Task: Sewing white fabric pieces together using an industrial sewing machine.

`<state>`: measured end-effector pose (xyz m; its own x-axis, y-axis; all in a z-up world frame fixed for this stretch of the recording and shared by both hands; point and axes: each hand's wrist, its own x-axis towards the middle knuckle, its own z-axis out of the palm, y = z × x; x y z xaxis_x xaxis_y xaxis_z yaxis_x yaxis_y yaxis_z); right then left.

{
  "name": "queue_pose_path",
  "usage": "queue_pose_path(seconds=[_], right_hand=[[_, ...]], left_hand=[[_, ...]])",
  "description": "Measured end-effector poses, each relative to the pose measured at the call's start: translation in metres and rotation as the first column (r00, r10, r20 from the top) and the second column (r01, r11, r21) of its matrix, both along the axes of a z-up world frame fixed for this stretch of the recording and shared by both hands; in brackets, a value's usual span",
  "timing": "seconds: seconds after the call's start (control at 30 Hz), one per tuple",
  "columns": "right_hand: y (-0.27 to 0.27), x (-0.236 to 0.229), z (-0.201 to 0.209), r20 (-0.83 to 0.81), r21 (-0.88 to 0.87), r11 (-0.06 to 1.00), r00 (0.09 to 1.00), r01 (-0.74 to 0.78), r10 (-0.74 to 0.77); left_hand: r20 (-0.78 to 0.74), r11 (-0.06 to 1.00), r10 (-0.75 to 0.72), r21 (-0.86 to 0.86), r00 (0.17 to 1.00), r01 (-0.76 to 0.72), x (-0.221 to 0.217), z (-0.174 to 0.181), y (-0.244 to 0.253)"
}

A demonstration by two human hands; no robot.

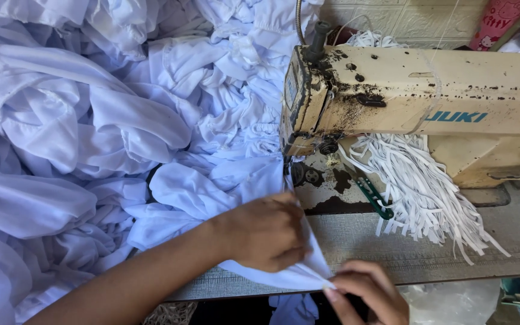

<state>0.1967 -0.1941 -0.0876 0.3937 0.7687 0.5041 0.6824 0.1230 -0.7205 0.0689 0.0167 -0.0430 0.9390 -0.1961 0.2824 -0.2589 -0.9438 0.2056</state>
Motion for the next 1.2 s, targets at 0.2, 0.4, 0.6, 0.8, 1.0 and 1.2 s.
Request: queue_pose_path(seconds=[0.2,0.4,0.6,0.8,1.0,1.2], right_hand=[[-0.011,0.008,-0.027,-0.078,0.079,0.995,0.996,0.059,-0.053],[0.006,-0.026,-0.023,-0.026,0.166,0.986,0.999,0.030,-0.026],[0.007,-0.032,-0.017,0.093,0.085,0.994,0.993,-0.074,0.066],[0.011,-0.038,-0.024,0.108,0.117,0.991,0.993,-0.057,0.044],[0.014,-0.026,-0.034,0.266,0.076,0.982,0.953,-0.171,0.145],[0.016,-0.020,-0.027,0.408,0.004,0.982,0.897,-0.188,0.170]], left_hand=[[0.016,0.877,-0.024,-0.480,1.000,0.029,-0.026,-0.008,-0.053],[-0.027,0.868,0.358,-0.358,0.933,-0.343,-0.063,-0.027,-0.085],[0.050,0.864,0.431,-0.312,0.901,-0.395,-0.073,-0.038,-0.093],[0.044,0.871,0.329,-0.399,0.943,-0.285,-0.078,-0.025,-0.083],[0.071,0.901,0.196,-0.407,0.978,-0.151,-0.083,-0.017,-0.075],[0.089,0.933,0.156,-0.341,0.984,-0.117,-0.084,-0.024,-0.070]])
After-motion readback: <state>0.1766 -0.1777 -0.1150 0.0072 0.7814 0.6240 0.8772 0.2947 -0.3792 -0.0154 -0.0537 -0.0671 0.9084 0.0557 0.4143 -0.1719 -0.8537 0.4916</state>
